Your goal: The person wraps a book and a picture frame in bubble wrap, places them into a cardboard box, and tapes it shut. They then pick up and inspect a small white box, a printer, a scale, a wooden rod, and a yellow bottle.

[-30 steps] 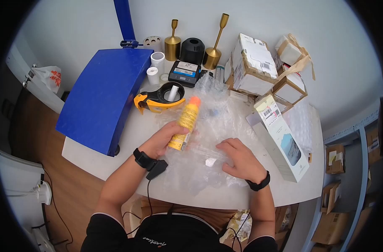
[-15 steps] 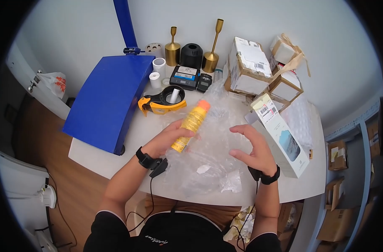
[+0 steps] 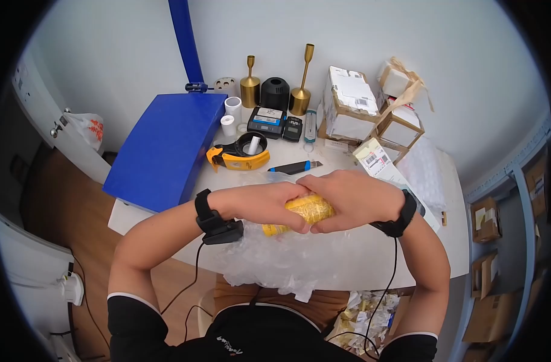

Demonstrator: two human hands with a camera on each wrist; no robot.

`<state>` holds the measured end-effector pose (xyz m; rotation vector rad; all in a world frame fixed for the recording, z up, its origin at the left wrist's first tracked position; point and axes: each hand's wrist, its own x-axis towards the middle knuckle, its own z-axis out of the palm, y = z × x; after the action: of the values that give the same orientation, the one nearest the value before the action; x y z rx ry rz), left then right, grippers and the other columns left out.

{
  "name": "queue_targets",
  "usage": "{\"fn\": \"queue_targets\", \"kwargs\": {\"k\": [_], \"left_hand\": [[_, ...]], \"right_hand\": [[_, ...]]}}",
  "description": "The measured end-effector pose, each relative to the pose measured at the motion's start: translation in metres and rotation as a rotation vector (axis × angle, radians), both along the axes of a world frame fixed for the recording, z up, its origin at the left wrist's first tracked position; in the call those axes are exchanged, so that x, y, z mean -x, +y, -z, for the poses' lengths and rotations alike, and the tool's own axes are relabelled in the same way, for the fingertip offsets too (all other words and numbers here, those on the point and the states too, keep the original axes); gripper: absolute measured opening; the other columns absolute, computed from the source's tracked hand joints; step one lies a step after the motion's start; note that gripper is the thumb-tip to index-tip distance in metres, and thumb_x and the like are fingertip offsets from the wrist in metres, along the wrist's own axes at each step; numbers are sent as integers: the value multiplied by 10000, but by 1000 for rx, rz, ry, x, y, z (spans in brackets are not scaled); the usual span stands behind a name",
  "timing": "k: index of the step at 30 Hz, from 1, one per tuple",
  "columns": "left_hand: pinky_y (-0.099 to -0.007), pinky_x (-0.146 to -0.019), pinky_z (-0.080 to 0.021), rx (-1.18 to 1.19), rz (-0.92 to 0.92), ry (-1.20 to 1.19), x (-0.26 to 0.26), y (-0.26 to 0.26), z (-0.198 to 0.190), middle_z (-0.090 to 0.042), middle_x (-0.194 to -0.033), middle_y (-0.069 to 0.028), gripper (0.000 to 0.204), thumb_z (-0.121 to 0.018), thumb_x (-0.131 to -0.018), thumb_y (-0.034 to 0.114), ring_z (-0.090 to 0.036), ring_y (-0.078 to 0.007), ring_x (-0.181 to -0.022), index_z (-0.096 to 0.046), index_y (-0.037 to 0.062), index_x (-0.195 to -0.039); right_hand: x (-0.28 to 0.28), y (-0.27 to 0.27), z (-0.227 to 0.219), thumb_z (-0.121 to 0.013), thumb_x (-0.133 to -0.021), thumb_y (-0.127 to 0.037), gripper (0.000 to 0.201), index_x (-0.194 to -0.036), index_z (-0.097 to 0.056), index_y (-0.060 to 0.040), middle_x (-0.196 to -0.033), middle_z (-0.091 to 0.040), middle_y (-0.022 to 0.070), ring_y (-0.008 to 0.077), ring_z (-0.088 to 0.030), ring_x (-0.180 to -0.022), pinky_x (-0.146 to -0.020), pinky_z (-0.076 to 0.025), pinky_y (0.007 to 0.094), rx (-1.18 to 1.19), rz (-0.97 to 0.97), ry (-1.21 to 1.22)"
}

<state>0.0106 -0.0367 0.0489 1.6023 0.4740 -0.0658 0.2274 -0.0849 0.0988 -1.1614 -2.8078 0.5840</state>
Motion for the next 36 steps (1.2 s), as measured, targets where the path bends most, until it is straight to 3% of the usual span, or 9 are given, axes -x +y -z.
{"fn": "queue_targets", "kwargs": {"k": [2,9,13,18,24,26,28,29,36], "left_hand": [[-296,-811,-524,-317,56,104,2,3,-7,-634,-1087,-72,622,-761,-859,325,-635,-165,-933,-497,30,-1338],[-335,-916,-486,-630,-5,141,46,21,-25,-641,-1150,-106,684,-801,-822,320,-605,-198,-1063,-503,22,-1360],[-330,-902,-494,-574,-8,151,60,19,-44,-643,-1142,-103,635,-785,-840,266,-606,-197,-1063,-517,13,-1357],[-313,-839,-503,-391,-149,144,81,26,-41,-690,-939,-94,398,-713,-884,208,-645,-159,-833,-604,-12,-1198],[-242,-722,-486,-554,-89,308,117,57,-41,-666,-909,0,434,-686,-860,125,-601,-71,-791,-604,28,-1275],[-254,-767,-502,-489,-123,228,116,58,-46,-674,-1010,-27,467,-661,-837,136,-621,-95,-916,-596,38,-1289],[-312,-929,-481,-375,-402,24,110,53,-58,-667,-1093,-105,431,-642,-876,167,-605,-158,-1044,-583,-16,-1261],[-332,-960,-482,-413,-382,20,106,55,-62,-631,-1200,-113,482,-644,-887,202,-579,-182,-1115,-560,-8,-1313],[-362,-844,-516,-754,-18,123,23,21,-57,-665,-1095,-155,498,-702,-862,296,-645,-249,-1003,-565,10,-1246]], "right_hand": [[3,3,-3,-760,-779,-350,497,-1087,-580,-5,-854,-691,209,394,-680,-838,-750,-528,459,172,83,-90],[-19,-1,-7,-763,-776,-327,430,-1031,-608,-18,-776,-667,202,381,-670,-734,-676,-519,434,58,159,-49],[-34,-2,-10,-766,-775,-327,422,-1010,-597,-19,-770,-653,194,372,-659,-736,-674,-508,416,6,160,23],[-48,1,-6,-776,-776,-331,424,-991,-589,-17,-765,-640,190,367,-648,-740,-674,-499,409,-12,200,60],[-53,-2,-1,-755,-768,-342,430,-1006,-609,-14,-812,-671,203,379,-663,-789,-721,-511,440,-8,255,69],[-50,-2,0,-766,-770,-339,426,-1008,-607,-22,-821,-671,198,378,-666,-817,-729,-513,440,-49,249,34],[-45,-2,4,-778,-775,-336,425,-1008,-599,-29,-833,-663,186,374,-658,-815,-721,-509,429,-60,232,65],[-42,-1,6,-790,-779,-334,425,-1008,-591,-36,-844,-654,173,370,-650,-814,-713,-505,419,-75,213,93],[-8,-5,14,-784,-799,-309,463,-1127,-563,-69,-945,-649,132,349,-652,-899,-762,-522,432,-239,189,27]]}}
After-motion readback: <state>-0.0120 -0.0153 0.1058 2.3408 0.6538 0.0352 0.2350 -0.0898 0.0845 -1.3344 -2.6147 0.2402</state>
